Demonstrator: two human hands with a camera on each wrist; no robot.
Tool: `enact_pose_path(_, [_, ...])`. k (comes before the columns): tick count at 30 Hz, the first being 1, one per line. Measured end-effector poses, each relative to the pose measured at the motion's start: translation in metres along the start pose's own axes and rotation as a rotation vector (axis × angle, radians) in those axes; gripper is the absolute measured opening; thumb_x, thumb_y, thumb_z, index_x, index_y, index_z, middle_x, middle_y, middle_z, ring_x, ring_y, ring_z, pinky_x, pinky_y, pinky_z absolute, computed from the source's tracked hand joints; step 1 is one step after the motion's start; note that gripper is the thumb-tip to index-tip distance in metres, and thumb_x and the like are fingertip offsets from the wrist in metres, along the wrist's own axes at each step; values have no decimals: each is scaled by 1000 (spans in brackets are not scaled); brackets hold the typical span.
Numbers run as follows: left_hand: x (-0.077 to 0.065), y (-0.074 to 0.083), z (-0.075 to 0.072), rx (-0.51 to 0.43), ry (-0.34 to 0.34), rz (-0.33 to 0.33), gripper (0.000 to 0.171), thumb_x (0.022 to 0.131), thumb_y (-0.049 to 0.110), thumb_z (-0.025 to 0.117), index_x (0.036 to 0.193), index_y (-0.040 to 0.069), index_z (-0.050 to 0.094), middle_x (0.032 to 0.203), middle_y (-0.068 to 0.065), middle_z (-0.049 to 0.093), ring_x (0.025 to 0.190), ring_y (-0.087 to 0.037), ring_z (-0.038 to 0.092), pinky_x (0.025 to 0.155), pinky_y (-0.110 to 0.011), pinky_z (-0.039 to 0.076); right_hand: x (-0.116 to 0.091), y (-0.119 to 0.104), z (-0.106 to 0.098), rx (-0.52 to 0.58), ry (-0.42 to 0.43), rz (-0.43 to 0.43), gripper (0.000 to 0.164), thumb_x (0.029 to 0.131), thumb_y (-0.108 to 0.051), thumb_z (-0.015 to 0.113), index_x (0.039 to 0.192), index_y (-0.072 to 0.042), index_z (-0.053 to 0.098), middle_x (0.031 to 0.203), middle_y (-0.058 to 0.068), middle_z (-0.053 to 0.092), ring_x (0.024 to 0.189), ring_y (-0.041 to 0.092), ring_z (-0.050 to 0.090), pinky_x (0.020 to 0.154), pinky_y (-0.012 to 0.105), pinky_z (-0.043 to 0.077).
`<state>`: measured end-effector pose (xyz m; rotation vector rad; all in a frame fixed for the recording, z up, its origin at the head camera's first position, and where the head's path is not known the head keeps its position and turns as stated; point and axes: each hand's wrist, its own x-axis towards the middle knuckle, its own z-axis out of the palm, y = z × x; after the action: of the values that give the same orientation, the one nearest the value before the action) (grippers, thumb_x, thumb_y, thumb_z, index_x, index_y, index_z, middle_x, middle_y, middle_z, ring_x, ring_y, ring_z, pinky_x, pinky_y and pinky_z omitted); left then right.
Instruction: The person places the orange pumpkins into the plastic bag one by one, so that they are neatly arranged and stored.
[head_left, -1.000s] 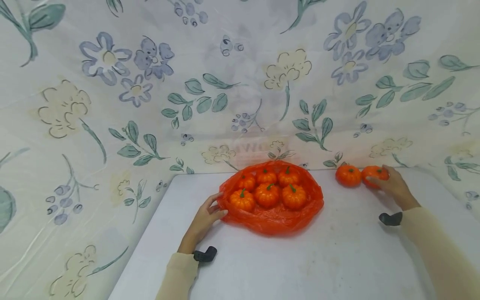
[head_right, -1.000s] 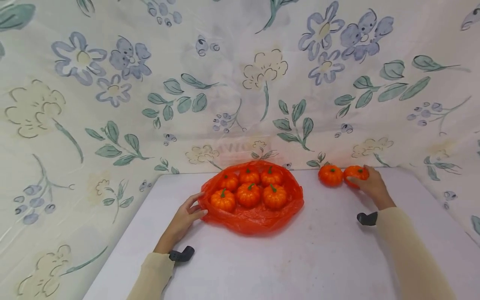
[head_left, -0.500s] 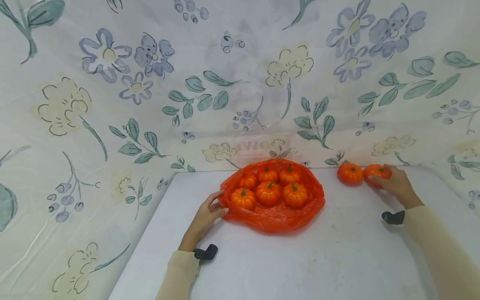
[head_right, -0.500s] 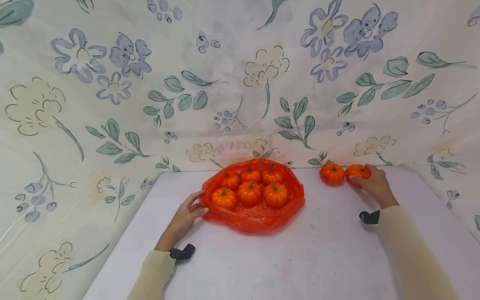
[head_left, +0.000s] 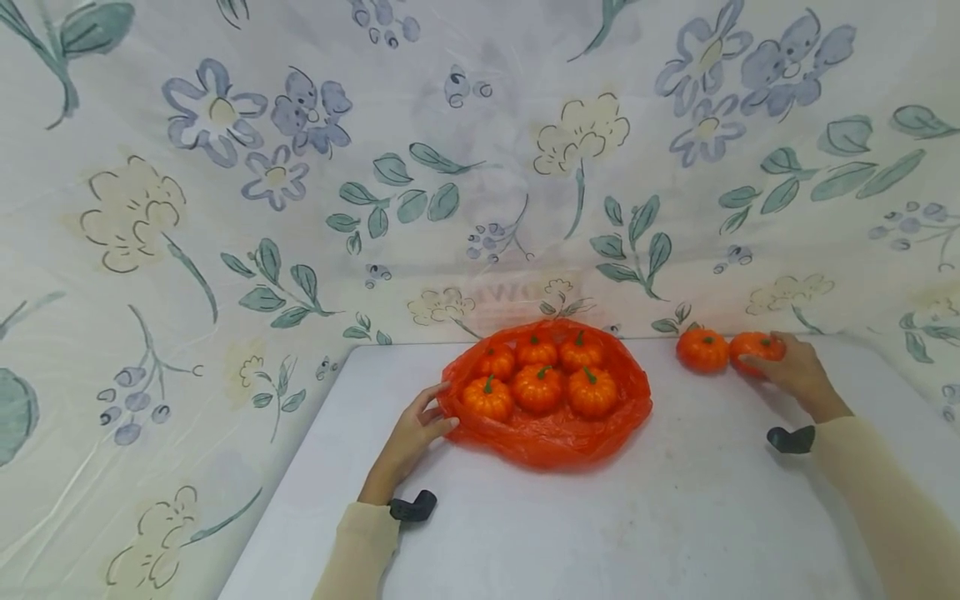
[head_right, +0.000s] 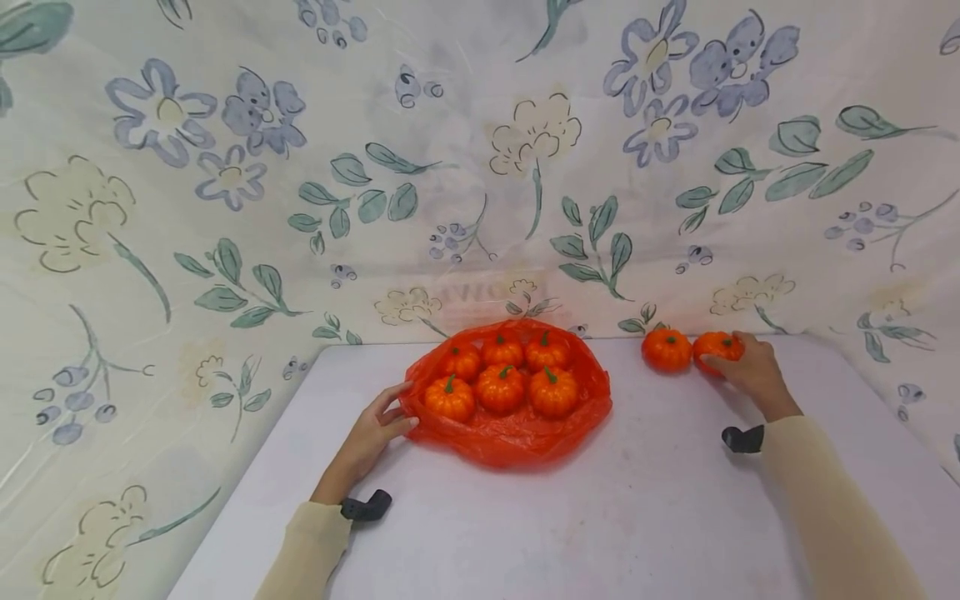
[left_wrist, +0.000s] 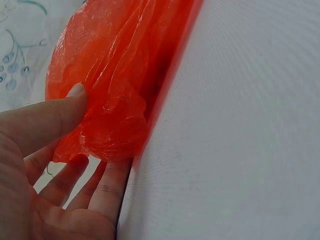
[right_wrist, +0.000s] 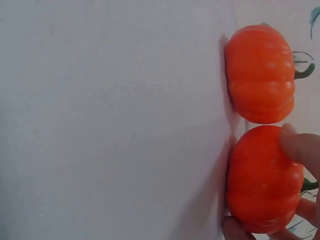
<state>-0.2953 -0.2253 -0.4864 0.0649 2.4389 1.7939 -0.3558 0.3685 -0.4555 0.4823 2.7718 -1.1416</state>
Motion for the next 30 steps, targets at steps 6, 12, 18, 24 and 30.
enact_pose_path(6, [0,1,1,-4,7,11,70,87,29,77,149,25,43,161,-7,32,143,-37,41,109,-49,45,-2,1,-5,5,18,10,100,96,-50,59,156,5,1,155,41,9,138,59,21,111,72,28])
enact_pose_path(12, [-1,3,1,-5,-5,17,73,87,30,77,150,22,42,163,-10,30,144,-39,39,109,-49,45,-12,0,-10,42,41,-34,100,96,-51,57,155,7,0,156,40,9,139,58,19,110,72,29])
enact_pose_path(18, [0,1,2,-17,-14,12,70,89,27,76,150,23,42,164,-9,28,145,-39,37,110,-50,44,-26,-9,-12,72,64,-122,105,93,-59,58,156,5,4,157,39,10,139,59,19,108,74,29])
enact_pose_path(24, [-2,2,2,-21,-23,7,70,89,26,75,150,23,41,163,-9,29,146,-38,37,111,-50,43,-39,-24,-9,62,43,-182,106,91,-64,57,157,2,6,157,38,10,139,60,18,105,77,30])
enact_pose_path(30, [-2,3,1,-20,-30,17,69,89,27,75,150,23,41,162,-8,32,144,-37,39,110,-49,45,-47,-41,0,45,49,-246,100,94,-60,57,158,0,9,155,38,18,131,56,30,104,71,39])
